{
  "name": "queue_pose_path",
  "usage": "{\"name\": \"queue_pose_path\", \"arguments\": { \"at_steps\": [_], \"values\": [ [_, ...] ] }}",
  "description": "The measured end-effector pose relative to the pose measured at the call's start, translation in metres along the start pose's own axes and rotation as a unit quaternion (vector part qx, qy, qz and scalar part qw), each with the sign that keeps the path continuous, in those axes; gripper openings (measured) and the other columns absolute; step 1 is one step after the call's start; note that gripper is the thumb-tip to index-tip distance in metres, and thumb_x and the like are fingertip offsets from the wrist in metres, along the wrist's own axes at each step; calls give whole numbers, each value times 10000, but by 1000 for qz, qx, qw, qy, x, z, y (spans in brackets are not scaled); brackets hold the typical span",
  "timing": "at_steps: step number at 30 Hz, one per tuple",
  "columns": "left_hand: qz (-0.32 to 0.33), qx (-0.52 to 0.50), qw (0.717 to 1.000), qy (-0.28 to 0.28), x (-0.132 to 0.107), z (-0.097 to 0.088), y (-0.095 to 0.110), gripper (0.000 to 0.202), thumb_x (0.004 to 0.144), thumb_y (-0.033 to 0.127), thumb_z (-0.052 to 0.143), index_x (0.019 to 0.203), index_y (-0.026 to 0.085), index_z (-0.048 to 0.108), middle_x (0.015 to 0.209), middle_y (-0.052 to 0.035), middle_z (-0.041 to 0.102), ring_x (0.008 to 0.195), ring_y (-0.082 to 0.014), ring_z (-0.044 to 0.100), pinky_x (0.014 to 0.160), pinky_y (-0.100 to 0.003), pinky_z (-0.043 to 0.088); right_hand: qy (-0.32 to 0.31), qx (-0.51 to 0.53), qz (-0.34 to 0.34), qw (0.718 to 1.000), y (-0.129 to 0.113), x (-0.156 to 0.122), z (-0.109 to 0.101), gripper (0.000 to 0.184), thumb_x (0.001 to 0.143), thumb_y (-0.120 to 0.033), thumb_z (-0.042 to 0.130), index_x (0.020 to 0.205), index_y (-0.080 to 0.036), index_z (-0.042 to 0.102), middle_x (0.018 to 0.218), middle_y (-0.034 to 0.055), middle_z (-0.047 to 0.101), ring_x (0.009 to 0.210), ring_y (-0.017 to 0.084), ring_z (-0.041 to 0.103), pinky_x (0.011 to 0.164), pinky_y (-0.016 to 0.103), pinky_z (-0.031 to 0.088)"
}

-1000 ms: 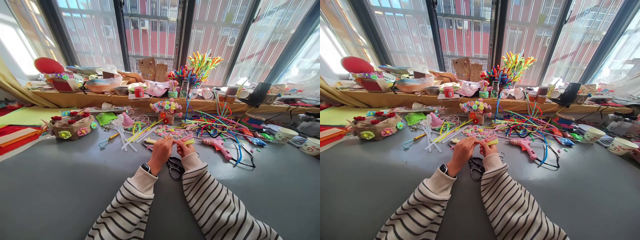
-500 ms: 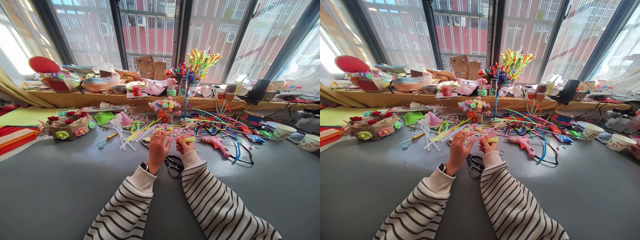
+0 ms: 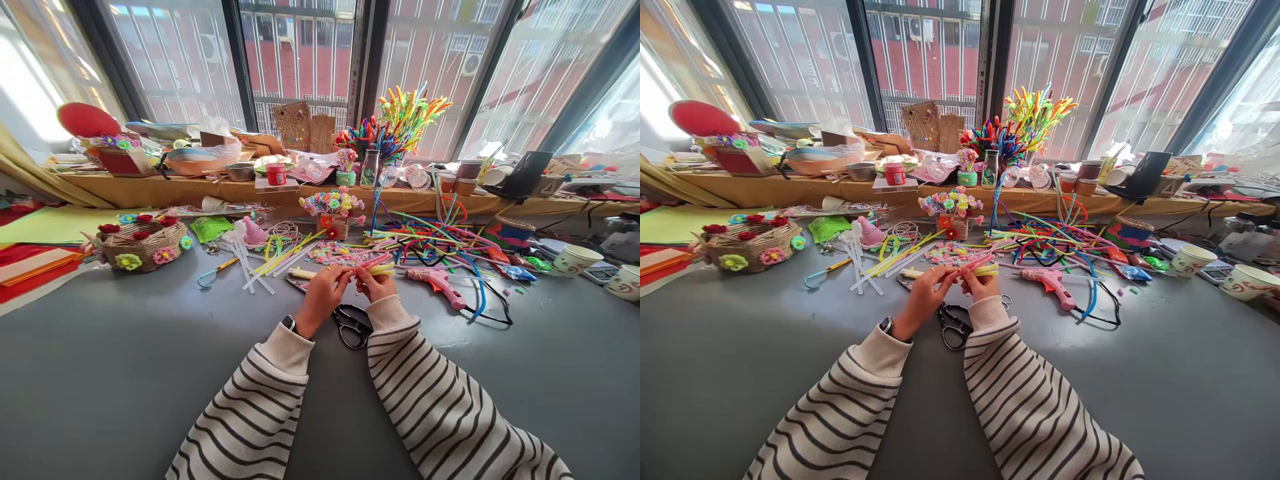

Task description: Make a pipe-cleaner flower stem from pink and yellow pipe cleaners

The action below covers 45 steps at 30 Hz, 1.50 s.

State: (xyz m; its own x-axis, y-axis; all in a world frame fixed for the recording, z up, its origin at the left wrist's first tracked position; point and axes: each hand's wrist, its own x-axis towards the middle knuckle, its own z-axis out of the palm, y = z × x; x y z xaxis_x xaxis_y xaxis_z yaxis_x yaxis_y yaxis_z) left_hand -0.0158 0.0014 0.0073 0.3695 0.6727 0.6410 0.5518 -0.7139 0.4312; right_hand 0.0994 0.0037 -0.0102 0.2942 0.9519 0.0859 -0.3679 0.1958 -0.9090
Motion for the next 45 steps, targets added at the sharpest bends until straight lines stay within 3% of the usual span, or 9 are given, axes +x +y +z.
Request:
{"name": "queue_pose_path", "arguments": {
  "at_steps": [7,13,20,22,26,29,33,38,45],
  "values": [
    [1,41,999,-4,-1,1,3,232,777,306,315,731,161,491,652,-14,520,601,-107,455,570,-229,354,-27,-15,-21,999,-3,-4,2,252,495,-362,630,524,-131,532,386,-35,474,320,56,401,319,190,324],
    [1,59,998,13,-1,0,5,235,781,280,307,669,163,478,629,-6,496,600,-102,437,560,-220,335,-52,-9,-4,999,-8,-8,5,276,488,-380,633,514,-128,522,393,-33,472,318,53,398,301,181,314],
    [39,66,997,14,-2,-5,11,195,765,267,335,693,168,488,653,-14,462,652,-113,427,605,-231,350,-78,-57,113,989,-15,-3,0,385,515,-484,569,397,-167,384,260,-78,311,216,22,241,230,169,130],
    [45,66,997,10,-2,-6,12,192,762,262,337,681,167,482,652,-16,455,655,-115,423,609,-234,352,-103,-61,115,986,-16,-4,0,406,508,-475,576,363,-179,340,237,-85,266,213,21,213,236,181,109],
    [20,55,998,0,-2,-6,14,215,762,259,326,618,166,457,650,-19,454,654,-118,418,612,-243,351,-91,-106,36,990,-13,-7,2,398,545,-447,564,351,-183,337,251,-83,252,238,21,193,264,201,92],
    [-19,14,1000,-5,-3,-3,15,252,765,266,309,568,165,428,625,-14,455,639,-114,419,604,-240,350,-47,-165,-50,984,-11,-10,3,373,576,-425,546,358,-180,368,291,-70,289,281,29,227,288,204,143],
    [-74,-89,993,-25,2,-3,14,277,762,270,289,532,165,403,576,0,446,590,-103,419,578,-231,347,-41,-210,-133,968,-10,-10,2,323,610,-401,521,396,-188,406,340,-54,342,349,55,301,338,207,225],
    [-130,-230,951,-159,18,-16,12,263,707,242,324,466,158,386,514,10,433,542,-95,399,552,-227,325,-18,-217,-190,958,-6,-10,5,314,660,-390,464,421,-190,428,369,-41,372,376,69,339,391,216,272],
    [-233,-312,893,-224,29,-28,22,203,630,203,343,434,153,360,430,43,296,424,-63,222,411,-218,186,-7,-212,-196,957,-8,-12,5,301,650,-402,469,447,-182,435,402,-37,411,410,79,389,417,214,305]
  ]
}}
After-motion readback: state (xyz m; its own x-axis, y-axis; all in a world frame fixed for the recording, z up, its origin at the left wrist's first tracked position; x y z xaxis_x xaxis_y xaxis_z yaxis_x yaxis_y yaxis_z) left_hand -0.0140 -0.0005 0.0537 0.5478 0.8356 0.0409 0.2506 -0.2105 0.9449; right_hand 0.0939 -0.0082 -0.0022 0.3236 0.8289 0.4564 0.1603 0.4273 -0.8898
